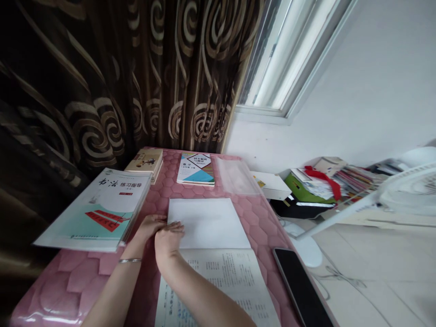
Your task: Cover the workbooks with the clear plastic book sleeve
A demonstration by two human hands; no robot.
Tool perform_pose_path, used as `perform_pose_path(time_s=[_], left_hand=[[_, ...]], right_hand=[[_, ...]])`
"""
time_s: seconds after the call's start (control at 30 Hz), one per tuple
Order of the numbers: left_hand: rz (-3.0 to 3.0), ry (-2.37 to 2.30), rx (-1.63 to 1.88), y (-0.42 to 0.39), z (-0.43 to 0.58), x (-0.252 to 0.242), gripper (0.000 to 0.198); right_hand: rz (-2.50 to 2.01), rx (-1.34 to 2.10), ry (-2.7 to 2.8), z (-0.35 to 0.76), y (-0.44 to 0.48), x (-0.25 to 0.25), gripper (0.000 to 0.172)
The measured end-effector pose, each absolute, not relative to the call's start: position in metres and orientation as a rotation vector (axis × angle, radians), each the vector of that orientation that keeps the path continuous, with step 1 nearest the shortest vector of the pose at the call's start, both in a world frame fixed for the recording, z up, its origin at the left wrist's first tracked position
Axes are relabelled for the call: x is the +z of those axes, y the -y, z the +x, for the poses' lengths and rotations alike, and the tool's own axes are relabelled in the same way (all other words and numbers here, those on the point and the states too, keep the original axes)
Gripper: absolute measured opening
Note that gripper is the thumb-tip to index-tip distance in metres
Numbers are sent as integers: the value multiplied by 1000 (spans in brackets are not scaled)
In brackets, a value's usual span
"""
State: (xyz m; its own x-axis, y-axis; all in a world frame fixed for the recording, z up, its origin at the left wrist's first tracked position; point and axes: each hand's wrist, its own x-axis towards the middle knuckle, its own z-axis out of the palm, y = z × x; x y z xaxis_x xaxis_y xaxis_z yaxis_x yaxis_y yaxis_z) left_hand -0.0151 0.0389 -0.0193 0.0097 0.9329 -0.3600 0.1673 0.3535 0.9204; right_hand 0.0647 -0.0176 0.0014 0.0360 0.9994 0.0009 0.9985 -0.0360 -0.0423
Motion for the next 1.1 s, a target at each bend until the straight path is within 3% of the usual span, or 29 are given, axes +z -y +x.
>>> perform_pose_path(time_s=[0.47, 0.77, 0.9, 1.1], left_hand=[[1132, -1487, 806, -36, -14, -12, 20], [1249, -1598, 795, -40, -8, -11, 4], [1291, -1673, 772, -40, -5, -11, 7], [1403, -1885, 790, -35, 5, -9, 29]], right_hand=[[-2092, -64, 2239, 68, 12, -7, 42], [-2009, -97, 2283, 65, 16, -10, 43], [-1909, 23, 2323, 79, 15, -7, 40], [-1419, 119, 2459, 152, 48, -18, 55]])
